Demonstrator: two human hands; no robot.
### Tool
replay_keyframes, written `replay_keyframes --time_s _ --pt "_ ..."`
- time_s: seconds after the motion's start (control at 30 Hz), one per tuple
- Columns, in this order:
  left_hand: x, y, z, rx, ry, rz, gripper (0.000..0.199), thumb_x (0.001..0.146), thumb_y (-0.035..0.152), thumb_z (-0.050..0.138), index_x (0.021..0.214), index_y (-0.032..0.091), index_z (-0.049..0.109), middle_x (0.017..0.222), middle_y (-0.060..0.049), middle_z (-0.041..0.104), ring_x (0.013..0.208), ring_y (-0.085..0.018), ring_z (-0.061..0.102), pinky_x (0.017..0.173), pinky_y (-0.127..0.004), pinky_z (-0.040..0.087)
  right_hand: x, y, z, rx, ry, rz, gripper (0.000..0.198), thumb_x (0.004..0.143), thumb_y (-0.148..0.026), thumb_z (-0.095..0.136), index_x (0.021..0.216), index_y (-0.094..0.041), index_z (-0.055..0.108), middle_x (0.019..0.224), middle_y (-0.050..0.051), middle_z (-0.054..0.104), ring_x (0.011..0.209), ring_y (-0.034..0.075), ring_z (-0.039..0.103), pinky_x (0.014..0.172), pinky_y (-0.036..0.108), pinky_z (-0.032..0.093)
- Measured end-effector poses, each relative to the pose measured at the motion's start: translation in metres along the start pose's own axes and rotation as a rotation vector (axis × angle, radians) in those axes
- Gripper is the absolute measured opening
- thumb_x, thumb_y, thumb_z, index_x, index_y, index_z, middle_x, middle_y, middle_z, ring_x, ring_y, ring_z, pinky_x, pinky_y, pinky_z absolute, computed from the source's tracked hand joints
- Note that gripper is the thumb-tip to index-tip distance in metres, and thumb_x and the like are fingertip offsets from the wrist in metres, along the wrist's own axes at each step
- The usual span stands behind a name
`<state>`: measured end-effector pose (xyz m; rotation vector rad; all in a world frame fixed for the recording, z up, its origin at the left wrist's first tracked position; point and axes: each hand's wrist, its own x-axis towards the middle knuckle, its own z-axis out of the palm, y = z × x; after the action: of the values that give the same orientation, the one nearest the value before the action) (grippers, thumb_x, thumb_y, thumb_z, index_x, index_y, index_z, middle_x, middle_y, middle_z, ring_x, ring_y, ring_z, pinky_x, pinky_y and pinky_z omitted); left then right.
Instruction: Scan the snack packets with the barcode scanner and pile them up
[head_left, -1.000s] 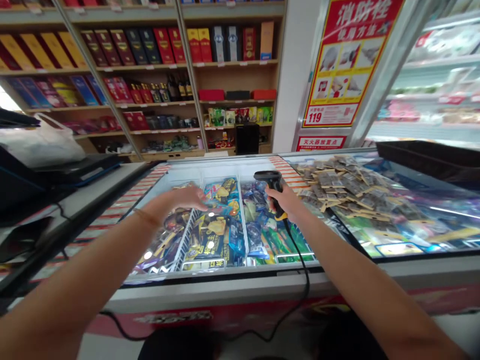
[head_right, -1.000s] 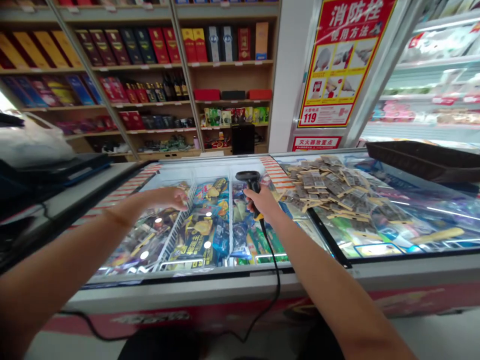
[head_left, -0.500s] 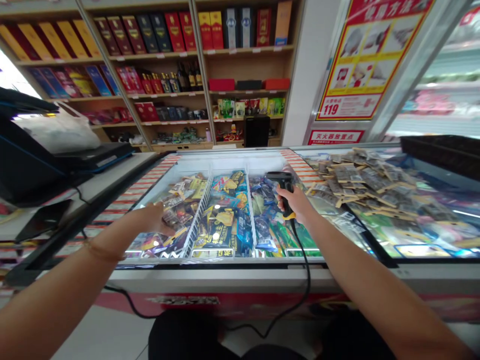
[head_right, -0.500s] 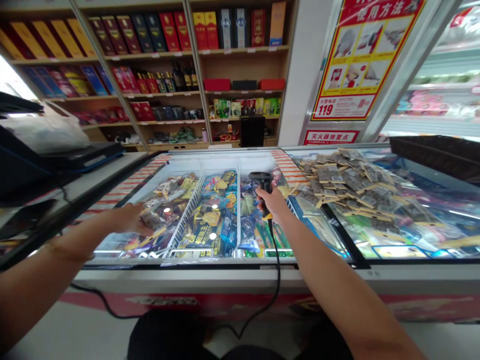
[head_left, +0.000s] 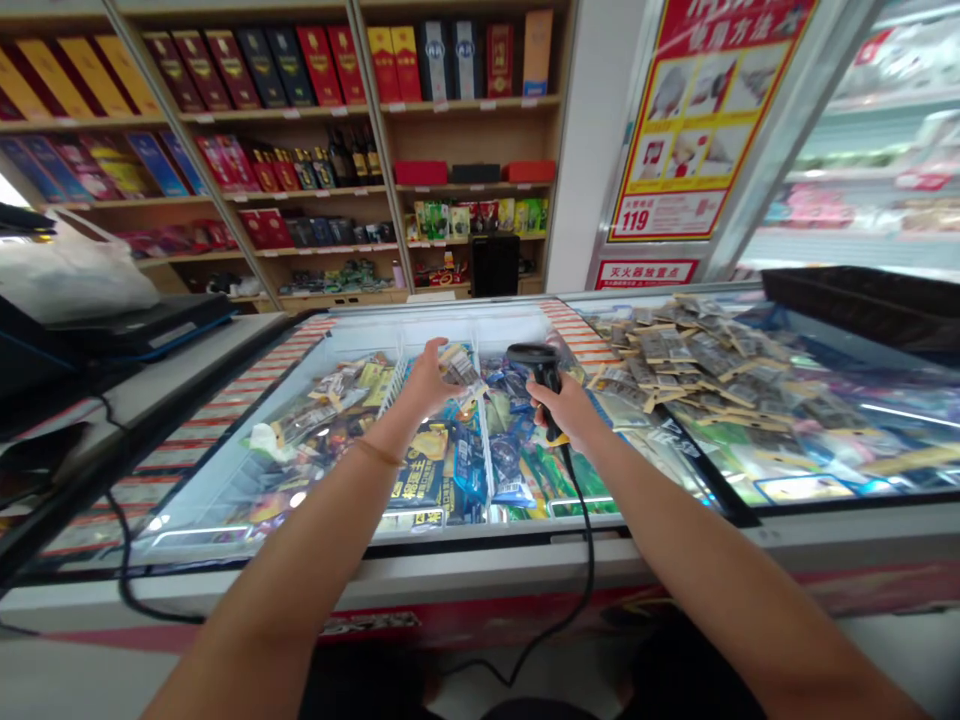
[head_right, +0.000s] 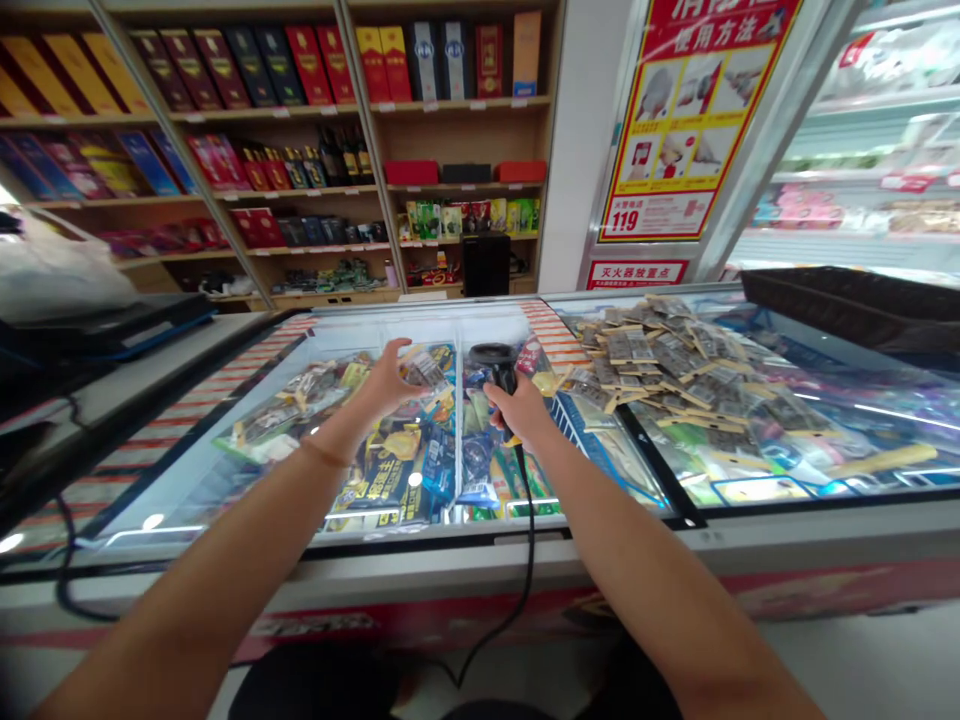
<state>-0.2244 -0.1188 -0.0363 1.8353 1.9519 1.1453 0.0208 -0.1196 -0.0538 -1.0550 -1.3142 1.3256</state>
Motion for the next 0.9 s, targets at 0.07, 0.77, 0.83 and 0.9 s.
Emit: replay_keyframes --time_s 0.07,0.77,0.83,0.9 --pt "0.015 0.002 0.022 -0.129 0.078 -0.021 0.097 0.053 0.012 0.084 0.141 0.022 0.043 0.111 -0.006 0.063 0.075 -0.016 0.065 0.077 -0.033 0.053 -0.001 -0.003 0.001 -0.001 0.009 0.022 0.025 0.077 -0.029 0.072 0.092 -0.021 0.052 0.057 -0.008 0.057 0.037 0.010 0.053 0.037 0.021 0.039" --pt "0.025 -0.039 0.050 -0.606 0.121 -0.237 0.036 0.073 0.022 0.063 0.109 0.020 0.063 0.089 -0.002 0.067 0.076 -0.016 0.064 0.066 -0.028 0.056 -0.020 0.002 0.014 -0.134 -0.180 0.031 0.023 0.080 -0.029 0.075 0.089 -0.021 0.056 0.059 -0.006 0.057 0.037 0.009 0.053 0.037 0.020 0.041" --pt "0.025 -0.040 0.050 -0.593 0.115 -0.235 0.037 0.074 0.022 0.063 0.111 0.019 0.063 0.089 -0.002 0.067 0.075 -0.015 0.064 0.067 -0.027 0.056 -0.018 0.004 0.013 -0.127 -0.178 0.031 0.022 0.080 -0.029 0.074 0.090 -0.021 0.057 0.059 -0.006 0.058 0.037 0.009 0.052 0.037 0.020 0.041" --pt "0.025 -0.039 0.050 -0.580 0.111 -0.235 0.037 0.075 0.022 0.063 0.111 0.019 0.063 0.089 -0.003 0.067 0.074 -0.015 0.063 0.067 -0.027 0.056 -0.016 0.006 0.011 -0.132 -0.184 0.030 0.022 0.080 -0.030 0.074 0.090 -0.021 0.057 0.059 -0.006 0.058 0.037 0.010 0.053 0.037 0.021 0.042"
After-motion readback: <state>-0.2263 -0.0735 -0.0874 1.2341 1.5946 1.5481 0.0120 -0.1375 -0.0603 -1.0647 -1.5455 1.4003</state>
